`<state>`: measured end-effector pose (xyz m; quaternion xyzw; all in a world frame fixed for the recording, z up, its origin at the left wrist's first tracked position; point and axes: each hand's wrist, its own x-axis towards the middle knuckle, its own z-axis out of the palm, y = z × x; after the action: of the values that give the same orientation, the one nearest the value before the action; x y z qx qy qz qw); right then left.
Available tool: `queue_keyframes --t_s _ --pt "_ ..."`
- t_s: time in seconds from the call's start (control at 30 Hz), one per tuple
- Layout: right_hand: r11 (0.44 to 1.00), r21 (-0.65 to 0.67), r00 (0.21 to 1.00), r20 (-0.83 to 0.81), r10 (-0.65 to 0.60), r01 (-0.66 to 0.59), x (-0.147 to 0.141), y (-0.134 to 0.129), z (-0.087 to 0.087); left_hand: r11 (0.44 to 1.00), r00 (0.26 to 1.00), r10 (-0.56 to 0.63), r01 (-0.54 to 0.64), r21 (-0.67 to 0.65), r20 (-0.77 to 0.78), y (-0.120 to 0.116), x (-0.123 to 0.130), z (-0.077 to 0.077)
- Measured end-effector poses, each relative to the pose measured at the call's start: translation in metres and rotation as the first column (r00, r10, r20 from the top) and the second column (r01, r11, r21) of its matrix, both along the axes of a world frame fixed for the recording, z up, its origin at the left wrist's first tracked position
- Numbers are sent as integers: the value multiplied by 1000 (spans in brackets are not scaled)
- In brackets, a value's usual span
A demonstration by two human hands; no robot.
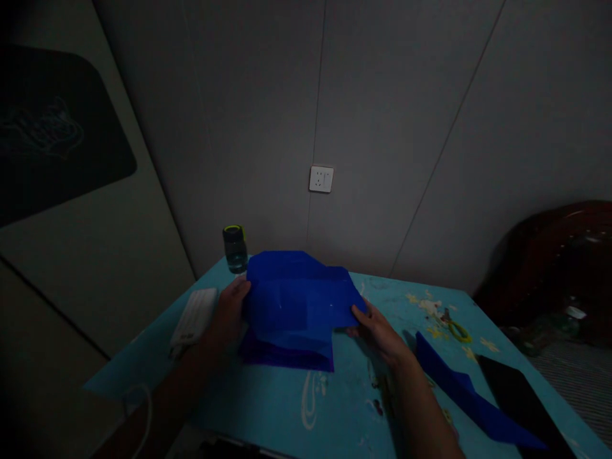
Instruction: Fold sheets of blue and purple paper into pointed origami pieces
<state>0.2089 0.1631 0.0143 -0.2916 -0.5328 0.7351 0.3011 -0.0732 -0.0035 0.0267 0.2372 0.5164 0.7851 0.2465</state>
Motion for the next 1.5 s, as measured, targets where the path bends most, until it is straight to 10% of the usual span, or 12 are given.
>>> queue_keyframes --t_s 0.27,0.47,0.63,1.0,1.17,1.33,1.5 --pt "973 227 986 165 -11 -27 -8 1 -4 954 953 -285 292 -67 100 -54 8 16" --pt "957 218 958 252 136 -193 -2 -7 2 924 940 -202 276 -263 275 -42 3 8" --pt "949 253 947 304 105 -187 7 3 3 945 985 -170 171 -277 28 -45 2 0" --pt "902 343 928 170 -333 261 -4 14 -2 951 888 46 -179 -251 -458 -42 12 1" --pt "963 203 982 30 -187 177 -6 3 8 942 880 118 -246 -229 -461 -32 31 5" --pt "950 88 954 26 298 -299 -12 -24 7 934 859 150 -286 -216 -489 -27 48 -5" --pt "926 122 930 131 342 -358 -21 -35 -5 919 804 -141 -111 -378 -578 -35 50 -14"
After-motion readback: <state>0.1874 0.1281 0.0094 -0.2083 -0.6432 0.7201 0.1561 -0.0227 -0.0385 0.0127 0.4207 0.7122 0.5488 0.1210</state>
